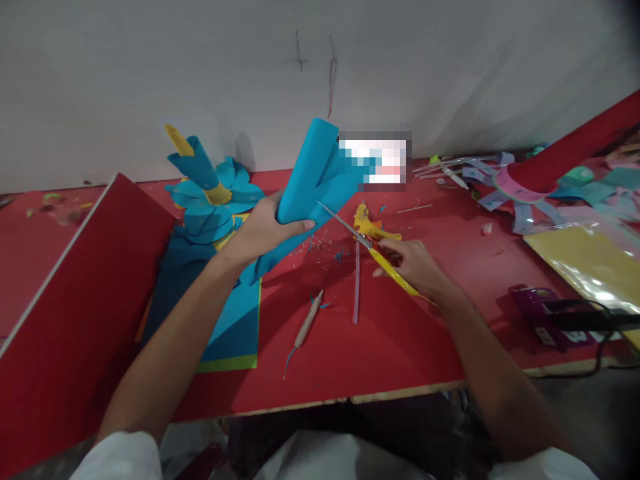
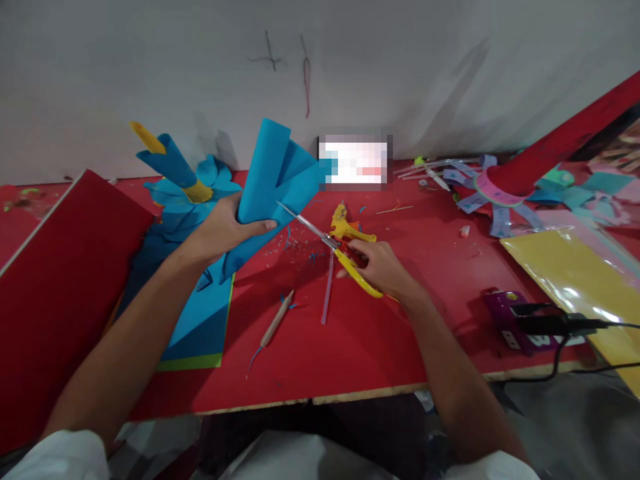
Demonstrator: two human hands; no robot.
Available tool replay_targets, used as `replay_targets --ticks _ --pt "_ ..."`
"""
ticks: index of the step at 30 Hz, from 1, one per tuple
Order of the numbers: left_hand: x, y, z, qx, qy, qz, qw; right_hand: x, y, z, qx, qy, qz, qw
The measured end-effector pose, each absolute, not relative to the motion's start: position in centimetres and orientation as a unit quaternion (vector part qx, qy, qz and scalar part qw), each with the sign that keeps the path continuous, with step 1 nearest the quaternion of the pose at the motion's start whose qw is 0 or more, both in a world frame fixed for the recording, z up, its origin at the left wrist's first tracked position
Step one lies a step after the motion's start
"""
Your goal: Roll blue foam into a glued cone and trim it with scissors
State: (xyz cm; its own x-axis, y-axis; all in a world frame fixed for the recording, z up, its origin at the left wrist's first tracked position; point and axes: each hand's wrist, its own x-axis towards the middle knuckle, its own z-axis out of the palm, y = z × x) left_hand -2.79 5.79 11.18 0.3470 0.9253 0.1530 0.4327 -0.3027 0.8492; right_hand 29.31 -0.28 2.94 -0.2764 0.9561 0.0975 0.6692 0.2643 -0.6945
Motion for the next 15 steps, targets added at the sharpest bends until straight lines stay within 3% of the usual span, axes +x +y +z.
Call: replay_targets --ticks 15 --pt "-2.81 5.85 10.89 0.731 0.464 0.328 0.378 29.08 -0.52 3.25 -0.550 -0.734 0.284 0.279"
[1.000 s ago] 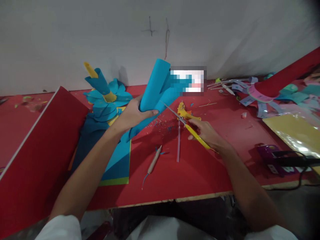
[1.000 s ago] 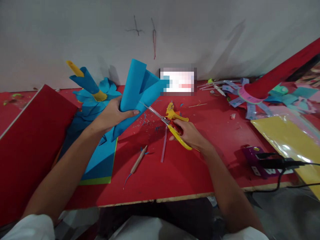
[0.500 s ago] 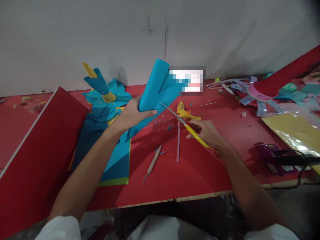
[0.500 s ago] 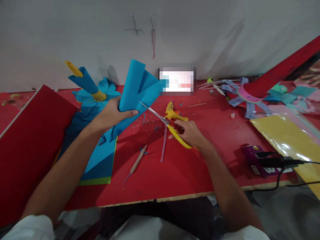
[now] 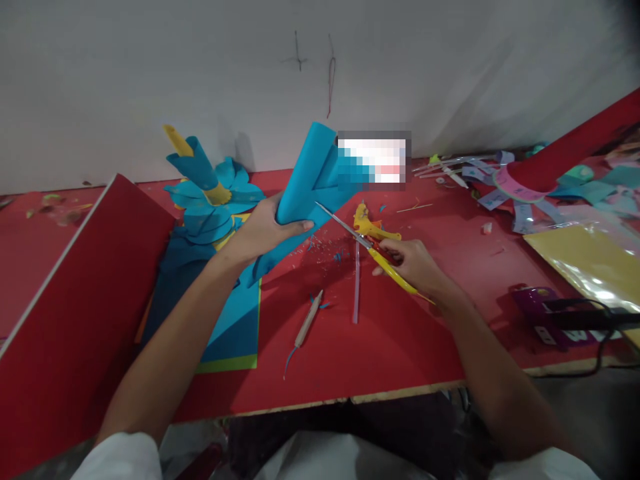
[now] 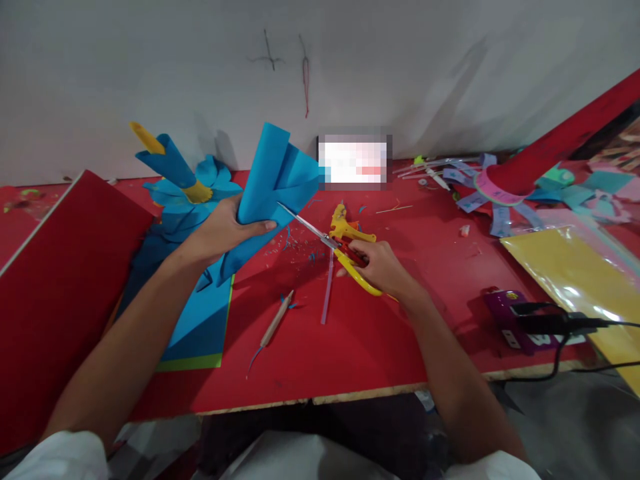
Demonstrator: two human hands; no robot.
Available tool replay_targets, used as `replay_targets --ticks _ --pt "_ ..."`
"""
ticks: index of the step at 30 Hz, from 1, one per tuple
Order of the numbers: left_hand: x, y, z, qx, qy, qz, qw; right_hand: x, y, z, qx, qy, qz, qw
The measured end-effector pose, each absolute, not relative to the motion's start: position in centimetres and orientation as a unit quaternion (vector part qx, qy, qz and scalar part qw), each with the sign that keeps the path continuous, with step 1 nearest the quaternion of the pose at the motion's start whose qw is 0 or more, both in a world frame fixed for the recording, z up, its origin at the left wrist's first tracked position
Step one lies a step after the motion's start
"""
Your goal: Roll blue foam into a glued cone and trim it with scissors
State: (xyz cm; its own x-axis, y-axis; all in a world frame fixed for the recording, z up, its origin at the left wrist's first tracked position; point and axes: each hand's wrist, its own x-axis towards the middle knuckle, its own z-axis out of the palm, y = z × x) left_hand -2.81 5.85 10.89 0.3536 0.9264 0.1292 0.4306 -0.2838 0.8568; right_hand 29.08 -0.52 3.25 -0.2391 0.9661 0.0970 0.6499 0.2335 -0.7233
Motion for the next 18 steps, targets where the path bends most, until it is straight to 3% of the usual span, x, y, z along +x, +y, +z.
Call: replay_targets --ticks 10,18 --pt "-2.82 5.65 11.08 0.726 0.454 0.324 0.402 28.78 -0.54 3.61 -0.557 -0.739 0.317 0.207" --pt "-2.68 5.38 10.91 0.719 0.436 0.304 0.449 28.76 -0.41 3.01 -0.536 -0.753 0.302 0.232"
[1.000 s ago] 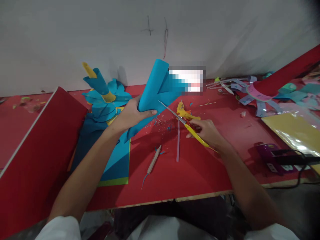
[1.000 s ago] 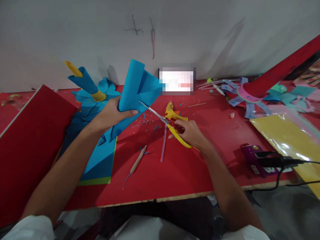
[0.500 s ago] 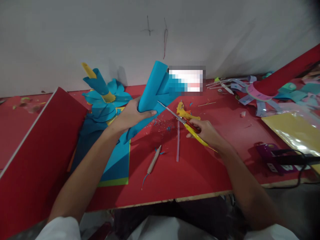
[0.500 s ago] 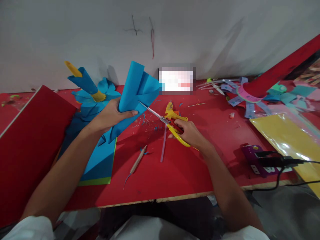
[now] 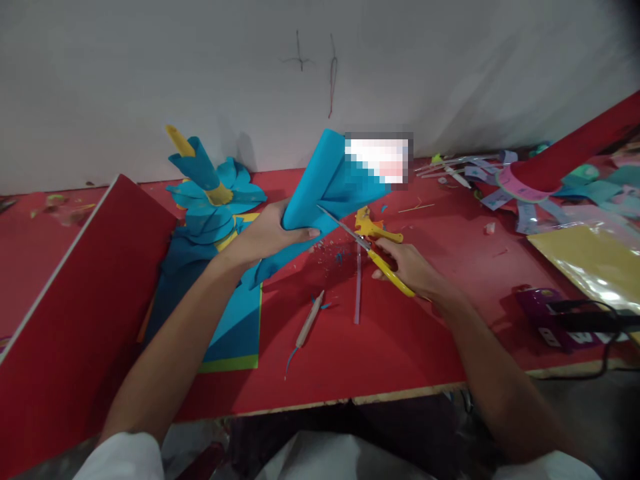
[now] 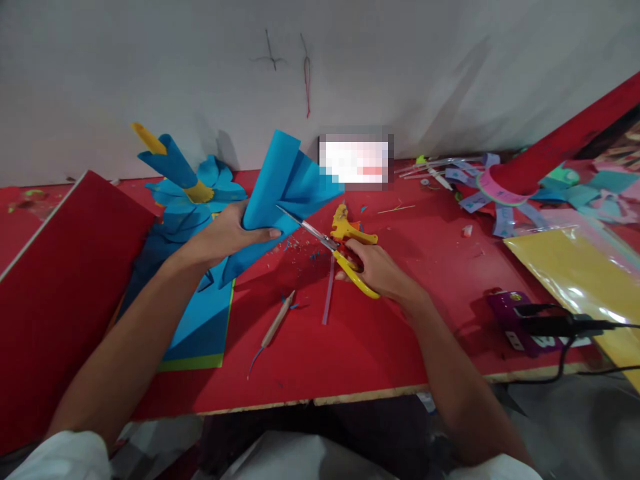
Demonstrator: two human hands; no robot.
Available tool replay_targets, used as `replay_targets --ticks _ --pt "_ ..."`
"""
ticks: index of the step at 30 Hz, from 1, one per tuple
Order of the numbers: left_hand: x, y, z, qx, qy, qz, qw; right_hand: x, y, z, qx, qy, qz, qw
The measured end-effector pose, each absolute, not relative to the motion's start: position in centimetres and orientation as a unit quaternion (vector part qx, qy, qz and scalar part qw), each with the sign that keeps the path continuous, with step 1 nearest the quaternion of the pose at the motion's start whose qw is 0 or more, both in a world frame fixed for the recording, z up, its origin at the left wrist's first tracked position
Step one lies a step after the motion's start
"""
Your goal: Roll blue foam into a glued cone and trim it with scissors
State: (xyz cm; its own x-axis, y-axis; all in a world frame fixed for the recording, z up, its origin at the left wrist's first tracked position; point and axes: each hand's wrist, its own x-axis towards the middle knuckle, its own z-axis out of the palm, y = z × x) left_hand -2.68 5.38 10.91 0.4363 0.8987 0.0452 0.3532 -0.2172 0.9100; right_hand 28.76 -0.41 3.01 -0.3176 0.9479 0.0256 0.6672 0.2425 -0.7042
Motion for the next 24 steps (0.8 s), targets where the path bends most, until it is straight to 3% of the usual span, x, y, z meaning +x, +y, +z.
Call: replay_targets --ticks 24 --pt "-2.75 4.65 11.56 0.661 0.472 0.284 0.509 28.54 -0.60 3.70 -0.547 -0.755 0.278 0.231"
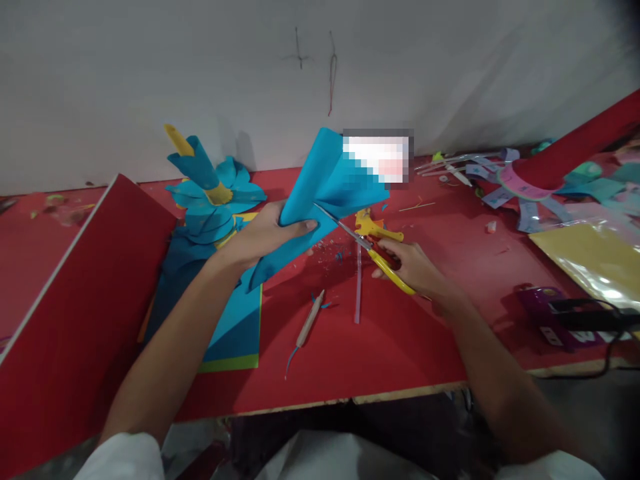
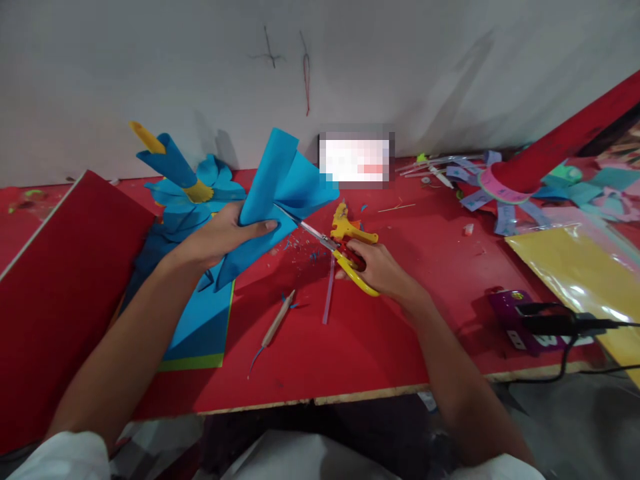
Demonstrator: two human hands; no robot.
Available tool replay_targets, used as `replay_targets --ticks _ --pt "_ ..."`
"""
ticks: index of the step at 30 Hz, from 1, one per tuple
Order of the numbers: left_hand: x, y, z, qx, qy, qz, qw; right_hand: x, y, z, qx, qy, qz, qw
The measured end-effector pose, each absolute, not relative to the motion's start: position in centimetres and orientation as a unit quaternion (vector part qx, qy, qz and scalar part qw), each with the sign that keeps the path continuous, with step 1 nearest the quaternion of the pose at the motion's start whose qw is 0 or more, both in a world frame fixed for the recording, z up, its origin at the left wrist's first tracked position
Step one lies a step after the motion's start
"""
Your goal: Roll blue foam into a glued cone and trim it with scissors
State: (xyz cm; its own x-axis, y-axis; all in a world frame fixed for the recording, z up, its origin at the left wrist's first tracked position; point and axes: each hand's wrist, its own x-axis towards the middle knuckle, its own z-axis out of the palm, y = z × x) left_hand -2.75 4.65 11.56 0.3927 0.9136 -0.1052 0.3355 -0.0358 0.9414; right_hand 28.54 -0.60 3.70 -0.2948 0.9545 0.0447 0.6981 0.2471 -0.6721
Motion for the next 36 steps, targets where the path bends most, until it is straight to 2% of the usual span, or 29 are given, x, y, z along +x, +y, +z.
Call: replay_targets --ticks 16,36 --pt "-2.69 4.54 11.58 0.649 0.468 0.279 0.531 28.49 -0.87 2.91 -0.556 -0.763 0.275 0.182" --pt "-2.56 4.64 11.58 0.666 0.469 0.268 0.514 28.56 -0.56 3.26 -0.534 -0.773 0.254 0.229"
